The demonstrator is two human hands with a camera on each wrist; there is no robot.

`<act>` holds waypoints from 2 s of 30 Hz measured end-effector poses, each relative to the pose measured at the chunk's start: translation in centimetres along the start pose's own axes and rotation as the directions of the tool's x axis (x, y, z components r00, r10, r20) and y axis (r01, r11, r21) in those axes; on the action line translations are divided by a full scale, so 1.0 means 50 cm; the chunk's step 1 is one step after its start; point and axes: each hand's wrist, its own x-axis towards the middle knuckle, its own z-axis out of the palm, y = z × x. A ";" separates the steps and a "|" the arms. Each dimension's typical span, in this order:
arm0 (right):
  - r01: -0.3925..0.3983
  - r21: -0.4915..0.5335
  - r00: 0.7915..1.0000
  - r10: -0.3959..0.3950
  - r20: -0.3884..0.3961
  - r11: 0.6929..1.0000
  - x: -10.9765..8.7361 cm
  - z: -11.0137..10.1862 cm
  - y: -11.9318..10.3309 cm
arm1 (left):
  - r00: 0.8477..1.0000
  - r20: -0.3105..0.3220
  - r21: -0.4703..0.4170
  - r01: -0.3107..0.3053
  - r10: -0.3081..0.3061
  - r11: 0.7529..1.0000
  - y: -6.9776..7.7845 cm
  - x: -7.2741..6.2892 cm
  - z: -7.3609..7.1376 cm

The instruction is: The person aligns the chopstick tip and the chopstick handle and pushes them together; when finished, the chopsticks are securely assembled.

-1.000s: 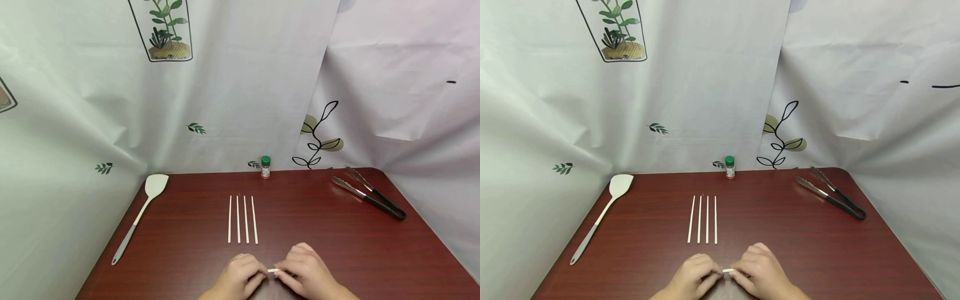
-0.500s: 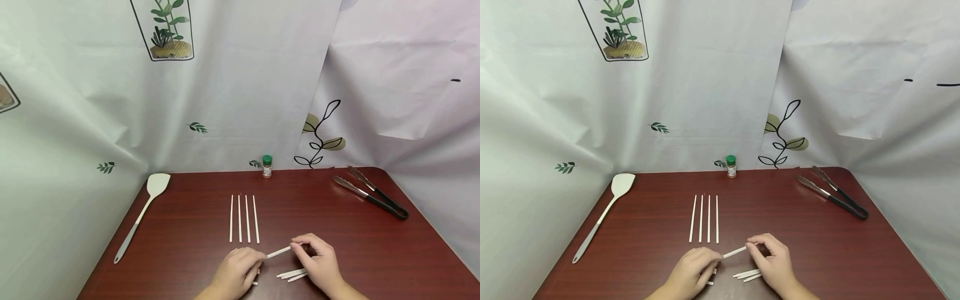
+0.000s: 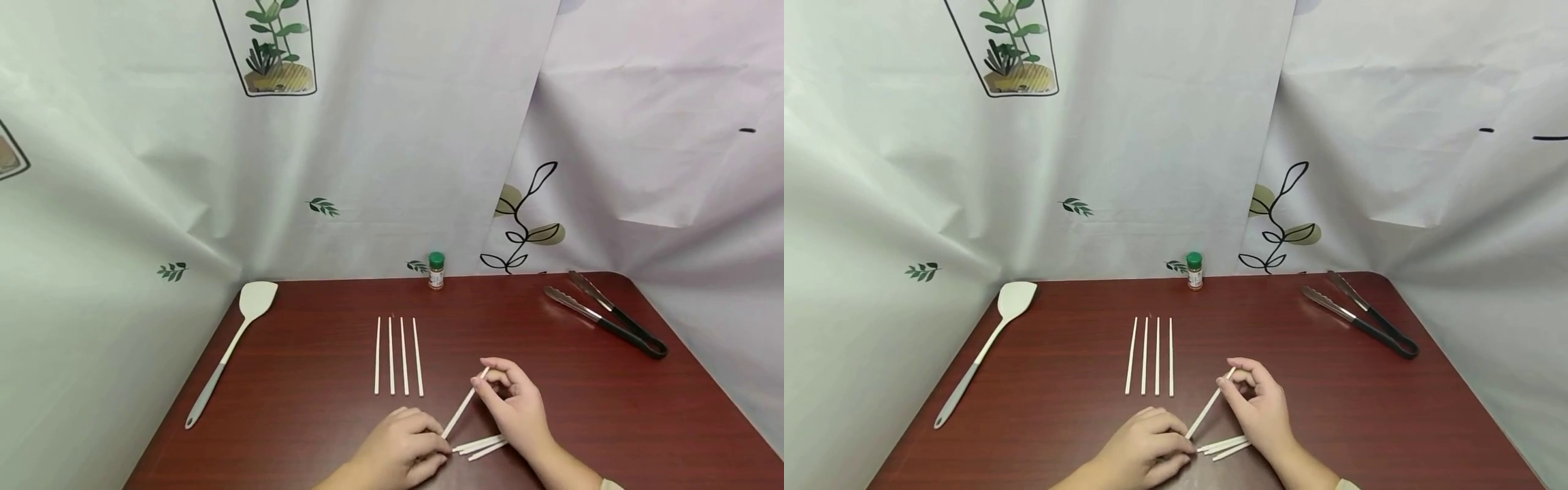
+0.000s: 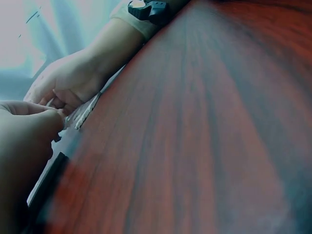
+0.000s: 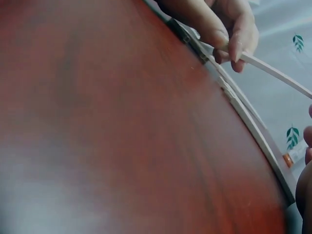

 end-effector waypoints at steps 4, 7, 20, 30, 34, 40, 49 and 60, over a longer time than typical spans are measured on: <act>0.051 -0.063 0.998 -0.050 0.026 0.997 0.019 0.005 0.015 | 0.999 0.039 -0.004 -0.005 0.005 1.000 -0.001 0.009 0.007; 0.072 -0.094 0.995 -0.065 0.075 0.993 0.036 0.016 0.015 | 0.999 0.045 0.006 0.019 -0.020 1.000 0.000 0.018 0.017; -0.044 -0.436 0.962 0.157 0.225 0.899 0.099 0.088 0.061 | 0.962 0.038 0.186 0.260 -0.271 0.947 -0.020 0.053 0.052; -0.002 -0.674 0.901 0.293 0.319 0.738 0.096 0.083 0.061 | 0.943 0.067 0.173 0.310 -0.325 0.935 -0.020 0.058 0.061; 0.023 -0.695 0.889 0.303 0.342 0.719 0.094 0.081 0.059 | 0.932 0.081 0.186 0.334 -0.353 0.924 -0.018 0.057 0.059; 0.027 -0.713 0.874 0.330 0.358 0.700 0.094 0.079 0.061 | 0.920 0.081 0.211 0.360 -0.383 0.909 -0.018 0.054 0.058; 0.043 -0.713 0.866 0.329 0.376 0.700 0.092 0.077 0.056 | 0.888 0.097 0.267 0.411 -0.449 0.871 -0.016 0.052 0.057; 0.055 -0.707 0.870 0.313 0.380 0.705 0.091 0.076 0.054 | 0.895 0.013 0.291 0.424 -0.446 0.858 -0.022 0.055 0.057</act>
